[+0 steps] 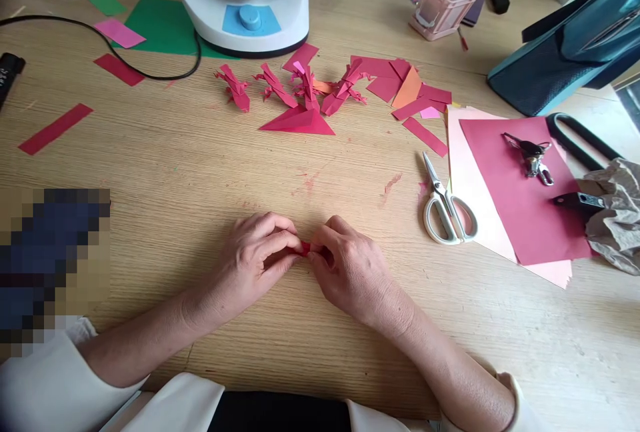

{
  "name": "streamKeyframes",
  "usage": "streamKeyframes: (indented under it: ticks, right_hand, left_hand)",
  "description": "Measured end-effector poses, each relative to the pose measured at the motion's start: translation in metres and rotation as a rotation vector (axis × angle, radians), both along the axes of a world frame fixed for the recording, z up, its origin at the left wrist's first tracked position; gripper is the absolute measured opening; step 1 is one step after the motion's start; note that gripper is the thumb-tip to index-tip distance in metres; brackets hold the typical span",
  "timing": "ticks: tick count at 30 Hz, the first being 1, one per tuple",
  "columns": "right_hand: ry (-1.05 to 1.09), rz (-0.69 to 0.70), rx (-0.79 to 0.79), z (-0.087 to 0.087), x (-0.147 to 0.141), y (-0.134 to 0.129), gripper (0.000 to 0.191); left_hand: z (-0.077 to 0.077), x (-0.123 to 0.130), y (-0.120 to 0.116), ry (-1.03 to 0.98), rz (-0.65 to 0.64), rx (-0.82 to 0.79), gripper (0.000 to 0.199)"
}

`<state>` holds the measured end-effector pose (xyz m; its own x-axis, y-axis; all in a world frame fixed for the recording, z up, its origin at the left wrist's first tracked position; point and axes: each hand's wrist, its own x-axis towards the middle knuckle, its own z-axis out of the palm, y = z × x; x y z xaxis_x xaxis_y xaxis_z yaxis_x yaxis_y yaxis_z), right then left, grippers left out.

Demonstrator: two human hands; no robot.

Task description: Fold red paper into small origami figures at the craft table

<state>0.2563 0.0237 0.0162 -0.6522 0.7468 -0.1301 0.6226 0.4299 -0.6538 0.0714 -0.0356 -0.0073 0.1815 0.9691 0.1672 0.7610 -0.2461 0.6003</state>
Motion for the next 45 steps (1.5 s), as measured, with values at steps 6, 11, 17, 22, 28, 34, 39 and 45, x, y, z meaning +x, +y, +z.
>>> streamKeyframes:
  ticks: [6,11,17,22,28,34,39,45]
  right_hand:
    - [0.031,-0.014,-0.033,0.0,0.0015,0.0011,0.013]
    - [0.027,-0.01,-0.004,-0.0002,0.0011,0.0013,0.013]
    - [0.011,0.004,0.019,0.0,0.0008,0.0014,0.012]
    - [0.008,0.014,0.023,0.0002,0.0003,0.0019,0.013]
    - [0.012,0.008,0.033,0.0001,-0.0017,0.002,0.014]
    - [-0.008,-0.008,0.025,0.0006,-0.0028,0.0016,0.014]
    - [-0.016,-0.007,0.004,0.0008,-0.0029,0.002,0.014]
    - [-0.023,-0.029,0.01,-0.0018,-0.0047,0.0023,0.013]
  left_hand:
    - [-0.0005,0.0033,0.0013,0.056,-0.017,0.063,0.012]
    - [-0.0013,0.0044,0.0008,0.081,-0.015,0.067,0.009]
    - [-0.0022,-0.0014,-0.0013,0.036,-0.02,0.096,0.016]
    - [-0.0011,-0.0031,-0.0024,0.069,-0.019,0.106,0.017]
    - [-0.0008,-0.0014,-0.0002,0.048,0.013,0.082,0.014]
    - [-0.0012,0.0001,-0.0004,0.073,0.028,0.055,0.013]
    - [-0.002,-0.0002,-0.0014,0.08,0.015,0.089,0.015]
    - [-0.0022,0.0014,0.0009,0.084,0.054,0.066,0.012]
